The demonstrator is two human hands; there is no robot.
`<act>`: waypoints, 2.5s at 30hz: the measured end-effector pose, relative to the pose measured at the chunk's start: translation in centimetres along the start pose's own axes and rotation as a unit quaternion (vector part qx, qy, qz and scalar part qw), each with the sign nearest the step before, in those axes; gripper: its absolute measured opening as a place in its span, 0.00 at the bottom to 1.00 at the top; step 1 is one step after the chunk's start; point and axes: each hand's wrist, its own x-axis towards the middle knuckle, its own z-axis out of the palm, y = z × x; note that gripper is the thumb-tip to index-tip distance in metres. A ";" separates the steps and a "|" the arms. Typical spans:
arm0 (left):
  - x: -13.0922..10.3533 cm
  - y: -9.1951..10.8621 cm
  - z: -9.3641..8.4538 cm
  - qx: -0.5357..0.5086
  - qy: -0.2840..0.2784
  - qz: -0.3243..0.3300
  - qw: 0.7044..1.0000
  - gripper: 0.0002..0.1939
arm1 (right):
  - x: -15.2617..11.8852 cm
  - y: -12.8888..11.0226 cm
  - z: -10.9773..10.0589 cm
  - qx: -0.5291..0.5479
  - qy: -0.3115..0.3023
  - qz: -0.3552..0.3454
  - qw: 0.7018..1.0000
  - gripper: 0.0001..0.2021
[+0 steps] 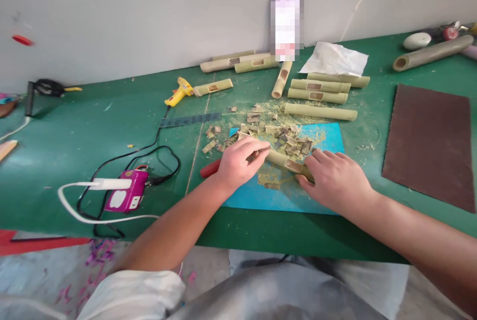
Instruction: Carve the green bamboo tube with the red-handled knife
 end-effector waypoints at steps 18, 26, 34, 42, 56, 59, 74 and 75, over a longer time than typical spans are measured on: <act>2.0 5.4 2.3 0.038 -0.060 -0.053 0.996 0.08 | 0.6 -0.3 -0.1 0.080 -0.117 0.035 0.989 0.13; 1.4 5.3 2.6 0.020 -0.049 -0.099 0.994 0.09 | 0.6 -0.5 -0.8 0.082 -0.109 0.025 0.990 0.09; -1.8 2.6 0.0 0.035 -0.014 -0.160 0.986 0.07 | 0.7 -0.8 -0.9 0.079 -0.135 0.036 0.987 0.11; -2.6 3.4 1.1 0.054 -0.004 -0.168 0.984 0.08 | 0.7 -1.1 -0.9 0.090 -0.158 0.041 0.982 0.11; -2.1 3.5 1.4 0.107 -0.016 -0.163 0.981 0.11 | 0.7 -1.2 -0.4 0.128 -0.149 0.033 0.980 0.12; -2.1 3.5 1.4 0.121 -0.026 -0.166 0.978 0.11 | 0.7 -1.3 -0.4 0.135 -0.150 0.035 0.979 0.10; -3.1 4.4 1.6 0.117 -0.120 -0.094 0.981 0.16 | 0.6 -2.1 -0.3 0.141 -0.148 0.037 0.978 0.07; -3.1 4.2 1.6 0.117 -0.124 -0.084 0.982 0.16 | 0.6 -2.1 -0.3 0.140 -0.144 0.038 0.979 0.07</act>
